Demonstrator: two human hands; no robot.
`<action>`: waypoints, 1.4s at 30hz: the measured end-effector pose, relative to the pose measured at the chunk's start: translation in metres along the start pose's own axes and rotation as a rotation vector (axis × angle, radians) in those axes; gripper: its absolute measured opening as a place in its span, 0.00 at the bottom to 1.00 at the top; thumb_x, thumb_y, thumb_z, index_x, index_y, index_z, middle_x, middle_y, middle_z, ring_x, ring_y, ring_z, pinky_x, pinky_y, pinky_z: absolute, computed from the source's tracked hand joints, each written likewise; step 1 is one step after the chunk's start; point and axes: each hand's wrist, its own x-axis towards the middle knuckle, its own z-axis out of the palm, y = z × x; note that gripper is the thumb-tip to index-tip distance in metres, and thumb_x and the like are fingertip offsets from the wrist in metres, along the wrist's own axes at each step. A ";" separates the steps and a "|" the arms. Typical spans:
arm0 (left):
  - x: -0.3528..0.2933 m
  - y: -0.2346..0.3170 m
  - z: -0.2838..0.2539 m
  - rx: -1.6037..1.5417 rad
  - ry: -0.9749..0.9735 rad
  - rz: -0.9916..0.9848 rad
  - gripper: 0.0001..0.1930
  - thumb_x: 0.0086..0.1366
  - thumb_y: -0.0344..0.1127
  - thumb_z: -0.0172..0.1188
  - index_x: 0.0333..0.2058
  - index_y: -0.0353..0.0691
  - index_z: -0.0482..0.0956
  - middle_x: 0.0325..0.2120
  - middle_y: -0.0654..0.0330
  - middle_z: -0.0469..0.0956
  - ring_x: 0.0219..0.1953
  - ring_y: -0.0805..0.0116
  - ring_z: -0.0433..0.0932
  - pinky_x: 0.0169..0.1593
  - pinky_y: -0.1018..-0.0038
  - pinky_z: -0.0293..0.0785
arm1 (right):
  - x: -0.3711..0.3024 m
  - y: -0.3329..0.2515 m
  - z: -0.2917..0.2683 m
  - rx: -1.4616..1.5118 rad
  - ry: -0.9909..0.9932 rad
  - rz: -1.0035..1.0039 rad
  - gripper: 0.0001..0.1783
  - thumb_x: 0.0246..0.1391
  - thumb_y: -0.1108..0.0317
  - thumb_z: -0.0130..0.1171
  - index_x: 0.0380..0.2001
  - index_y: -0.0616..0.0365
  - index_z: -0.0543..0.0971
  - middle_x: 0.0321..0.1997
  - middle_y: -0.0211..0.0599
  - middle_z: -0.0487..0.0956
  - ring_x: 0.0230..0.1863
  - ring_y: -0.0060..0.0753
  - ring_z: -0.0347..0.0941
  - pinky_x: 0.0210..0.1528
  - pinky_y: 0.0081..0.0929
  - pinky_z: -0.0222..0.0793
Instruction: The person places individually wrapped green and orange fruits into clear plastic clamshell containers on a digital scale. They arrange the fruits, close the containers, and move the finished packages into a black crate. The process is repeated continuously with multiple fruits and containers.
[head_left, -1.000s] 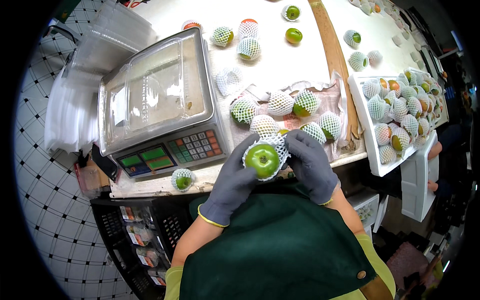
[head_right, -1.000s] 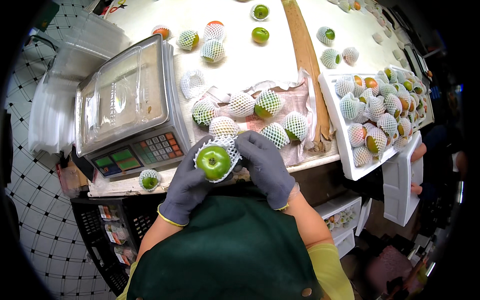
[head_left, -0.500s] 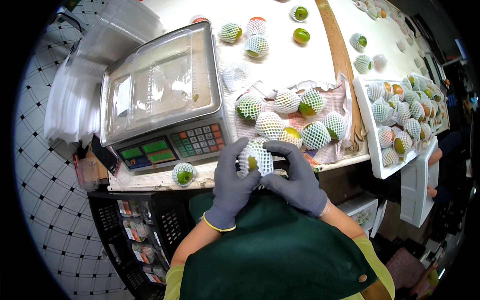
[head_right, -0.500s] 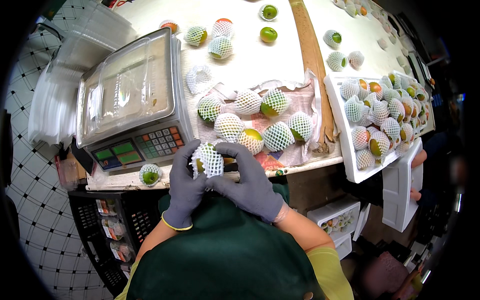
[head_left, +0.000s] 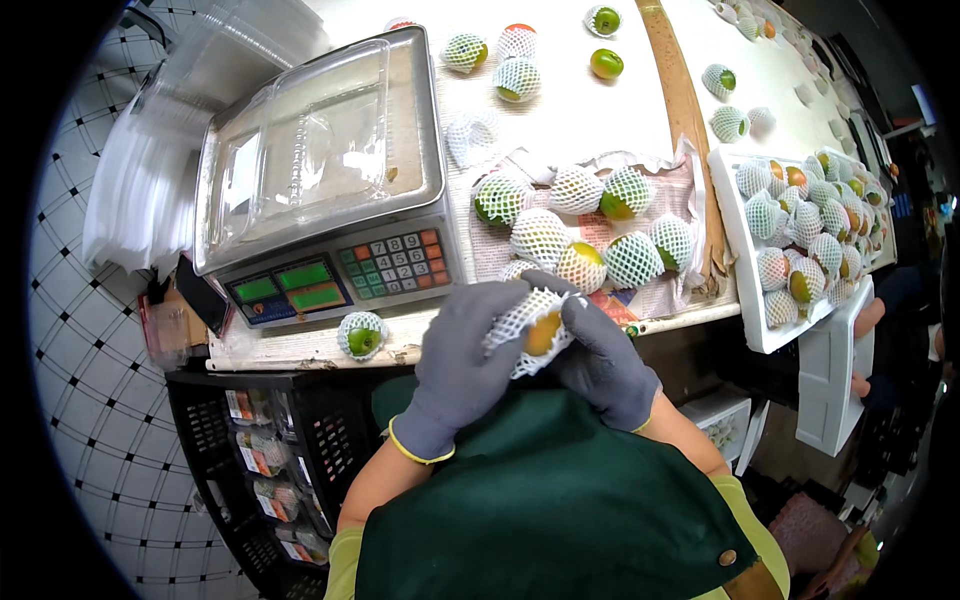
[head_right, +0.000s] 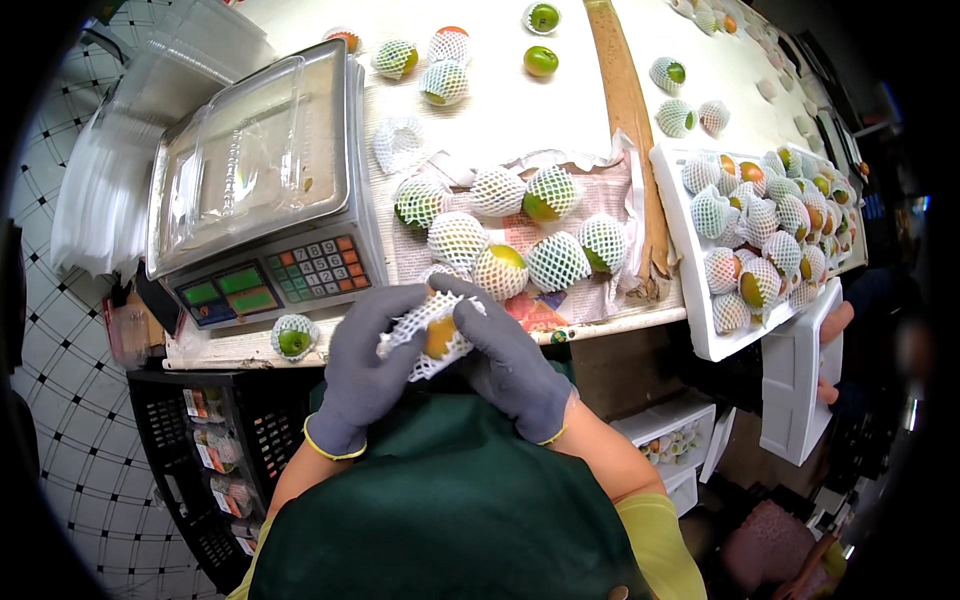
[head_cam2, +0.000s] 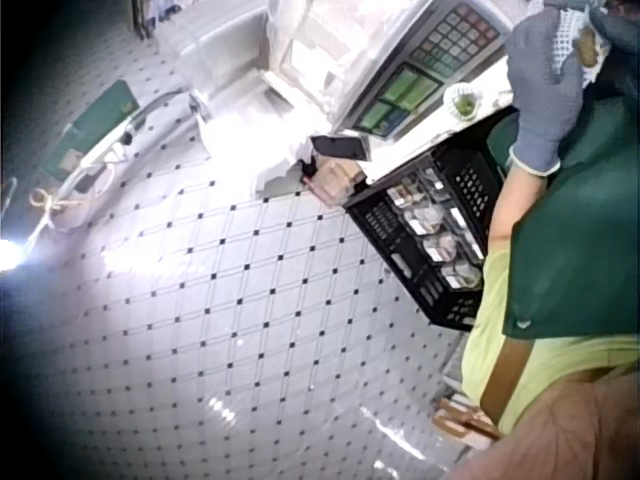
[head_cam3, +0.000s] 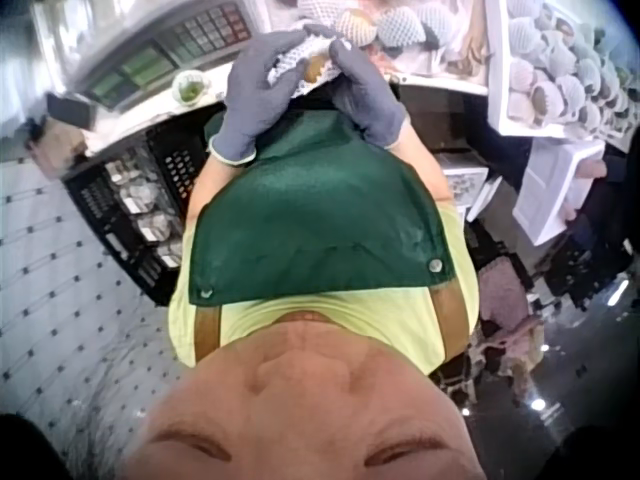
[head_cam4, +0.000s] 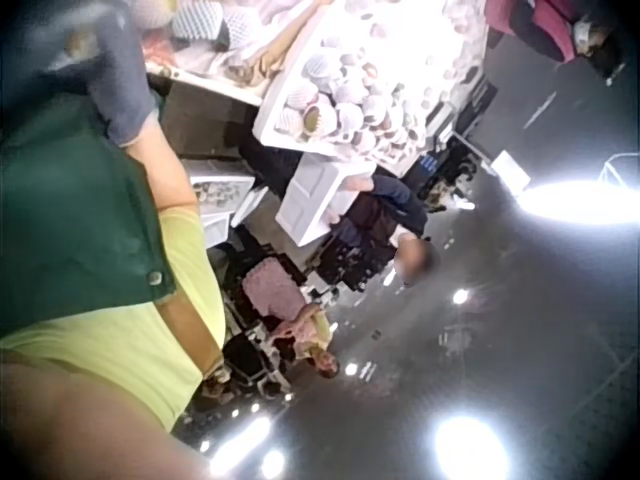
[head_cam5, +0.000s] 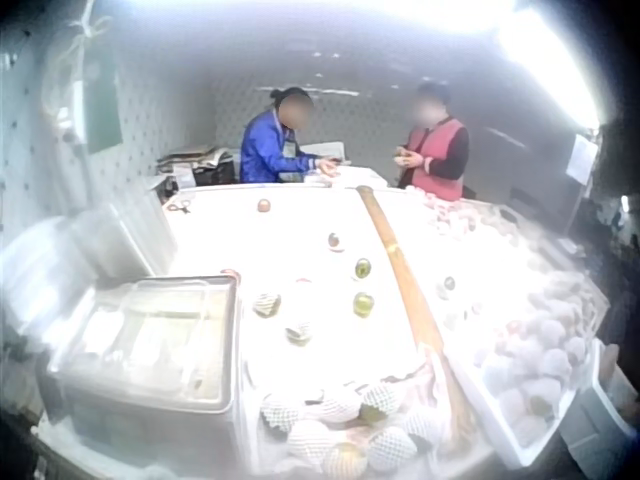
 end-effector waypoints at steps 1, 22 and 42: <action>0.000 0.002 0.000 0.091 -0.045 0.052 0.26 0.51 0.25 0.60 0.52 0.37 0.71 0.48 0.51 0.73 0.50 0.60 0.74 0.53 0.69 0.69 | -0.002 0.001 -0.007 -0.060 -0.018 -0.006 0.33 0.62 0.60 0.50 0.65 0.61 0.56 0.62 0.43 0.63 0.64 0.36 0.60 0.65 0.36 0.56; -0.023 -0.014 -0.001 -1.011 -0.008 -0.347 0.41 0.46 0.38 0.70 0.58 0.36 0.60 0.50 0.53 0.68 0.54 0.62 0.70 0.57 0.65 0.69 | 0.003 -0.011 -0.012 -0.349 0.121 0.053 0.09 0.53 0.71 0.62 0.34 0.58 0.71 0.28 0.28 0.74 0.29 0.17 0.69 0.31 0.18 0.66; -0.018 -0.002 -0.013 -0.218 0.128 -0.182 0.14 0.62 0.28 0.54 0.47 0.34 0.77 0.45 0.51 0.79 0.48 0.64 0.78 0.52 0.71 0.72 | -0.002 -0.010 0.016 -0.440 0.080 0.165 0.28 0.53 0.65 0.60 0.55 0.64 0.66 0.48 0.39 0.74 0.45 0.25 0.73 0.45 0.23 0.71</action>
